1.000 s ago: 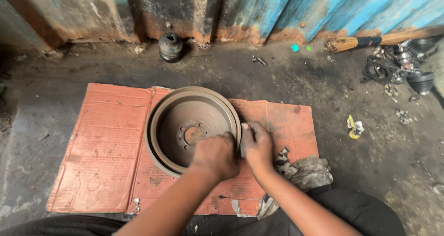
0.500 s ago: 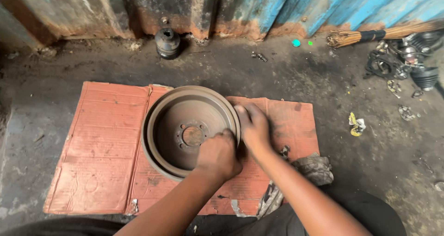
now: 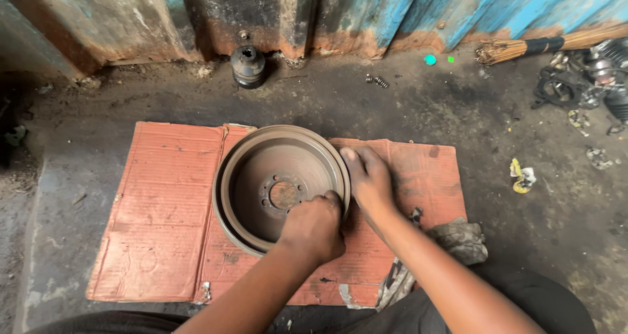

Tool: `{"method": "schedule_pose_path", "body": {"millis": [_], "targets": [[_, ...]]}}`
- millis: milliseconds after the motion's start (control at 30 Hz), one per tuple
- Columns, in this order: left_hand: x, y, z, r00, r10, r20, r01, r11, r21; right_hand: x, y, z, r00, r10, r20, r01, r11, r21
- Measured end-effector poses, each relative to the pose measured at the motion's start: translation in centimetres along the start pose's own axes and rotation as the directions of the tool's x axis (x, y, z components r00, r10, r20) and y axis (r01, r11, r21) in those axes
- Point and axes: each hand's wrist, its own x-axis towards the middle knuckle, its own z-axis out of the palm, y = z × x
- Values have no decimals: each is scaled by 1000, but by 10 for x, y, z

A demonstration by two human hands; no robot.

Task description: The person cleans a brake drum using a screwdriver to scrape surfaces and a cloth to wipe away debris while sitting on the floor.

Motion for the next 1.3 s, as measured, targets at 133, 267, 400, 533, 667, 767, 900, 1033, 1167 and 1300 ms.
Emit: {"method": "schedule_pose_path", "body": {"millis": [133,267,400,533,667,767,900,1033,1167,1300], "targets": [[13,15,-1,987,-157,-27,153,983,-102,-33,0,-9,979,198,-38,-199,980,-21],[15,15,5,993,-116,-18,115,992,-55,3,-7,-5,996,-71,53,70,997,20],[-4,0,0,996,-8,84,2,997,75,3,-6,-9,972,178,152,-199,969,144],[16,18,-2,970,-243,-16,237,957,-166,-23,4,-16,947,301,111,-316,936,158],[8,17,8,981,-156,-116,136,977,-166,11,-9,1,965,249,81,-262,931,253],[-4,-8,-6,996,70,59,-70,998,-7,27,-21,3,941,305,143,-330,920,209],[-6,-17,-18,955,198,220,-236,958,162,-8,-4,-19,926,352,133,-376,881,288],[13,9,-12,999,24,46,-27,998,64,-9,4,-16,935,351,52,-353,905,238],[-2,2,-9,997,65,38,-63,996,-65,28,-4,-1,982,150,113,-177,938,297],[-9,-14,-16,966,228,124,-240,967,90,-6,-6,-13,951,299,82,-310,927,210]]}}
